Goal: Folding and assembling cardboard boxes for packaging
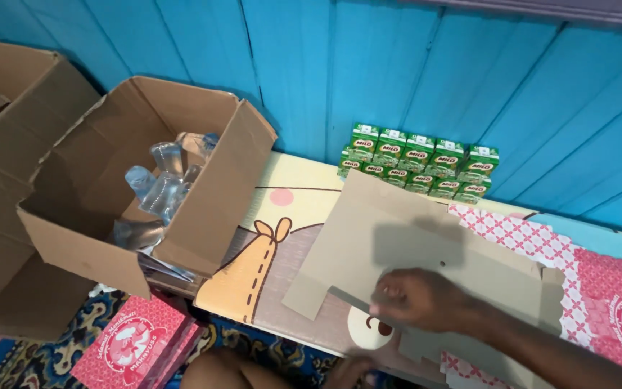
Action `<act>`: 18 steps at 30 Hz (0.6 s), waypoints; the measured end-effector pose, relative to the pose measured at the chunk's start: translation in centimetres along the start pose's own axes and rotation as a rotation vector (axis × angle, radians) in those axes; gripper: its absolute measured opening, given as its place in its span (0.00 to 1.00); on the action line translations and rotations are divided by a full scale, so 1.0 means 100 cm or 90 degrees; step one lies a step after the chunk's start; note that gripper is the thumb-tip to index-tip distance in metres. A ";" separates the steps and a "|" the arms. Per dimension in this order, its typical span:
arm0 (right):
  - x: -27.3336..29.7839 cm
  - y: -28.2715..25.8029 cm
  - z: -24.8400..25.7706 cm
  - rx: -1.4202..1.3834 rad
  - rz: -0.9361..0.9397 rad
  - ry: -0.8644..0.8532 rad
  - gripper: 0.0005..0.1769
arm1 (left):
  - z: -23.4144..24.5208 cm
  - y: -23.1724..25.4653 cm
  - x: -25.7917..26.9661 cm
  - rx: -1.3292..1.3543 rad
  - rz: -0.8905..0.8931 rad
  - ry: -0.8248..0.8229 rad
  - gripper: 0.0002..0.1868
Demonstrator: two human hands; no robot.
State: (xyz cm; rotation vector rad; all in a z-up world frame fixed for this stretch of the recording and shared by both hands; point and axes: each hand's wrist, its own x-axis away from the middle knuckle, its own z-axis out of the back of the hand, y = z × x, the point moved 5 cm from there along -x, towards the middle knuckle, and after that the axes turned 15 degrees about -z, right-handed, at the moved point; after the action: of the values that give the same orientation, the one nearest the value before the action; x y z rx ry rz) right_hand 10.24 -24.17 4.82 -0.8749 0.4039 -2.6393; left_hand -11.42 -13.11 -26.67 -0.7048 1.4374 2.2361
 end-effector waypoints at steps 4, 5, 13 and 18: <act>0.004 -0.005 -0.022 0.020 0.018 -0.038 0.26 | 0.081 0.120 -0.156 -0.158 0.000 0.011 0.13; -0.001 0.000 -0.023 0.020 0.017 -0.038 0.26 | 0.081 0.119 -0.160 -0.158 0.000 0.011 0.13; -0.028 0.021 -0.020 0.034 -0.062 -0.002 0.17 | 0.084 0.129 -0.204 -0.281 0.009 -0.066 0.24; -0.032 -0.002 -0.019 0.038 0.008 0.022 0.20 | 0.081 0.113 -0.198 -0.269 0.028 -0.094 0.28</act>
State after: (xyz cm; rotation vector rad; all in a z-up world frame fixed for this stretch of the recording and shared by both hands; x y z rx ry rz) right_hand 11.46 -22.37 1.78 -0.8056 0.3355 -2.6442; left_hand -3.69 -11.22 -3.84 -0.6195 0.9271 2.5966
